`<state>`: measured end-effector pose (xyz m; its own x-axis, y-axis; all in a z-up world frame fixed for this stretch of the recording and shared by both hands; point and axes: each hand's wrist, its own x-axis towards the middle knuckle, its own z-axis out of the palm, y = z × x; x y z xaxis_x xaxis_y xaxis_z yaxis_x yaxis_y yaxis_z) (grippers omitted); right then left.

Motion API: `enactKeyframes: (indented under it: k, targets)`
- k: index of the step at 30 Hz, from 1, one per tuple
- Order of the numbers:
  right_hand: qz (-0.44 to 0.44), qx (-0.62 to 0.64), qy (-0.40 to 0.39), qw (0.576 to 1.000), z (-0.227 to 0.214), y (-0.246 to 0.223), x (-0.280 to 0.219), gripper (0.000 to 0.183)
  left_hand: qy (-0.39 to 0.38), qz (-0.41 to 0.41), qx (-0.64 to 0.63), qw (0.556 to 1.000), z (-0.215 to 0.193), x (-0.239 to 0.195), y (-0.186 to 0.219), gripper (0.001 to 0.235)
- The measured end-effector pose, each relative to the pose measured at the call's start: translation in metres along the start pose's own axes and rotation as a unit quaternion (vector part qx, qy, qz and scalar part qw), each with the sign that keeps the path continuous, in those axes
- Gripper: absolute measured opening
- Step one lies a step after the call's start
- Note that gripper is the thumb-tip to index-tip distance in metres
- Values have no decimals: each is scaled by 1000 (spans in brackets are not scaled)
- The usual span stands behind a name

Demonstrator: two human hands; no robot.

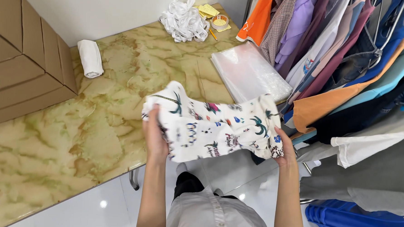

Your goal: The person picks up folded clothes from a table, unfolds them, places them on hangers, and hangs them on a clothing rack. The person handles denim shorts, a white t-shirt, a patterned shirt, and another white t-shirt.

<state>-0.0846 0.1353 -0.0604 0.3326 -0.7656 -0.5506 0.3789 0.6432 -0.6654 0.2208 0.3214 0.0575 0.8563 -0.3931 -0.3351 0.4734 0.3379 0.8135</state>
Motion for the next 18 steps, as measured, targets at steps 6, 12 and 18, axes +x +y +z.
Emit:
enactKeyframes:
  k: [6, 12, 18]
  targets:
    - [19, 57, -38, 997, 30, 3, -10, 36, -155, 18, 137, 978, 10, -30, -17, 42]
    - [4, 59, -85, 995, 67, -4, -46, 30, -310, -10, 186, 932, 14, -34, -61, 27]
    - [39, 52, -114, 991, 113, -12, -93, 33, -424, 105, 300, 848, 33, -67, -75, 40]
